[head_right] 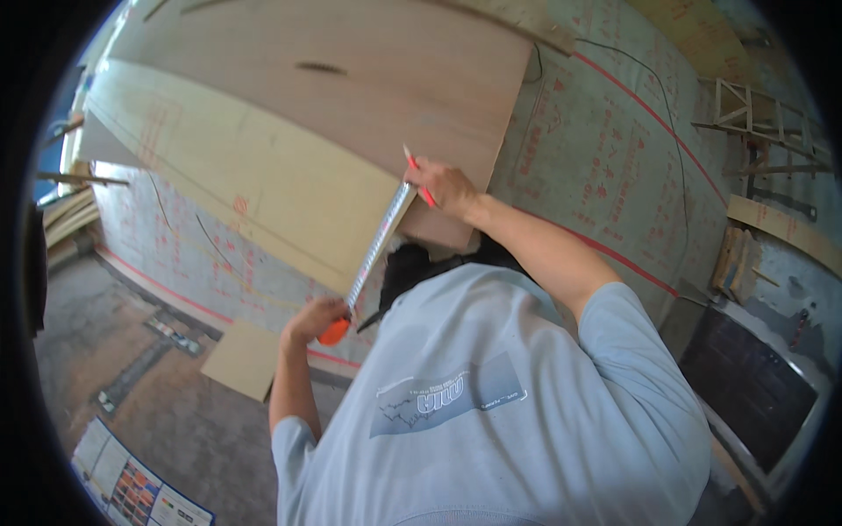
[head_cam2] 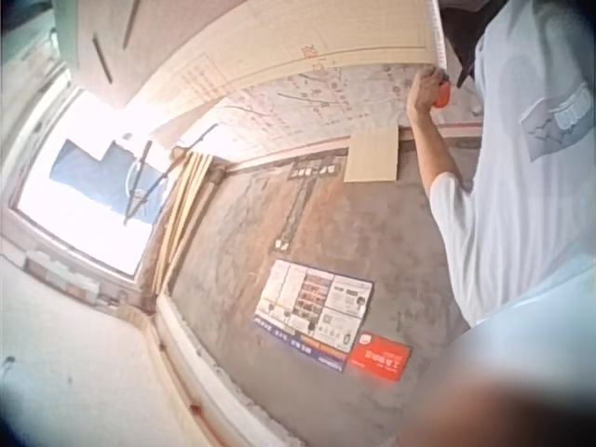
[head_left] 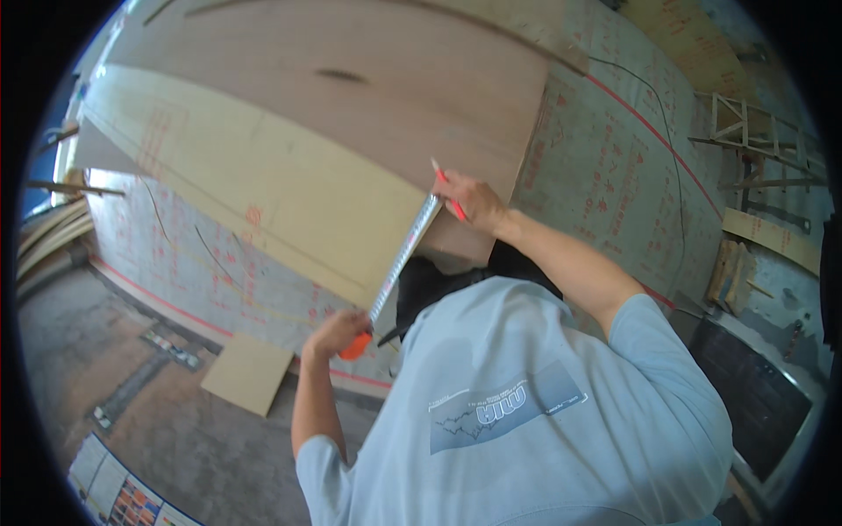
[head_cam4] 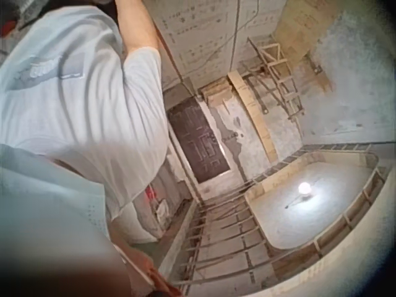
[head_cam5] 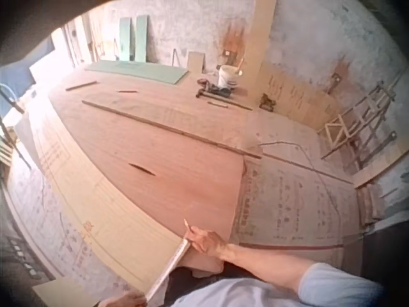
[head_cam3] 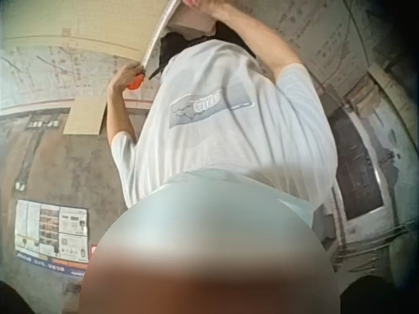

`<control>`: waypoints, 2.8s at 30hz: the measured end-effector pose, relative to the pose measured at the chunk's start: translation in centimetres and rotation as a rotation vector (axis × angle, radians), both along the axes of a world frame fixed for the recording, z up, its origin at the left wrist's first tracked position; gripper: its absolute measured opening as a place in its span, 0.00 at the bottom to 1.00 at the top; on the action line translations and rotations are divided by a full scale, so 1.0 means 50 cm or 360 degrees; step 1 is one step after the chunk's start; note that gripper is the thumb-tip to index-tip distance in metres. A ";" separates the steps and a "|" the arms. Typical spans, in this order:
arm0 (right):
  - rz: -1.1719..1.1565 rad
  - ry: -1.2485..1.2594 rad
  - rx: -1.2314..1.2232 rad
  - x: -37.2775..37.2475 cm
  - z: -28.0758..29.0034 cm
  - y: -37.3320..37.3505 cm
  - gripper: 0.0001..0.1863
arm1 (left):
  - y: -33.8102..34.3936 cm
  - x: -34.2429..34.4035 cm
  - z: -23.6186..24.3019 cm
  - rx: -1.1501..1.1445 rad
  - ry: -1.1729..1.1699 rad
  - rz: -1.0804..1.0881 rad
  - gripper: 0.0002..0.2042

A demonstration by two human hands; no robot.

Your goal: Measure, hammer nails into, and handle plywood boards for interior renovation.

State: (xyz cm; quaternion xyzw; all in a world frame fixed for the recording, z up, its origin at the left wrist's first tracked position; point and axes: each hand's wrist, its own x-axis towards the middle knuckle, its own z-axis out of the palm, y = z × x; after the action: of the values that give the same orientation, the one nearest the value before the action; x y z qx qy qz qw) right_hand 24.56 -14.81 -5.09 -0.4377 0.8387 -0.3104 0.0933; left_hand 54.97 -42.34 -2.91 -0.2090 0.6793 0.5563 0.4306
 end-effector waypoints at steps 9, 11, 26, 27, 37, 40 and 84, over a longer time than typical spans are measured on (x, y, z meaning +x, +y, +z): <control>0.0213 -0.0260 -0.0316 -0.262 0.070 0.237 0.09 | 0.311 -0.272 0.128 -0.0052 -0.0350 0.0195 0.13; 0.0201 -0.0141 -0.0313 -0.348 0.090 0.279 0.09 | 0.368 -0.343 0.158 -0.0167 -0.0329 0.0081 0.13; 0.0434 -0.0077 -0.0302 -0.698 0.080 0.250 0.08 | 0.476 -0.476 0.072 0.0316 -0.0354 0.0976 0.12; 0.0330 -0.0069 -0.0250 -0.725 0.091 0.243 0.11 | 0.464 -0.477 0.059 0.0404 -0.0244 0.1014 0.13; 0.0406 0.0362 0.0864 -1.088 0.052 0.201 0.19 | 0.420 -0.573 0.050 0.0491 -0.0341 0.1334 0.13; 0.0588 0.0435 0.1013 -1.155 0.005 0.131 0.15 | 0.428 -0.583 0.056 0.0198 -0.0278 0.1256 0.14; 0.0205 0.0640 0.0271 -0.773 0.061 0.157 0.42 | 0.397 -0.629 0.094 -0.0592 0.0176 0.0626 0.36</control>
State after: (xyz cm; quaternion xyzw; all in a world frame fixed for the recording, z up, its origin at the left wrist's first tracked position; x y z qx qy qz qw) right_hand -14.11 -6.96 -2.02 -0.5339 0.8339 -0.1385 -0.0195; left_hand 23.54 -22.47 1.77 -0.3815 0.7386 0.5056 0.2308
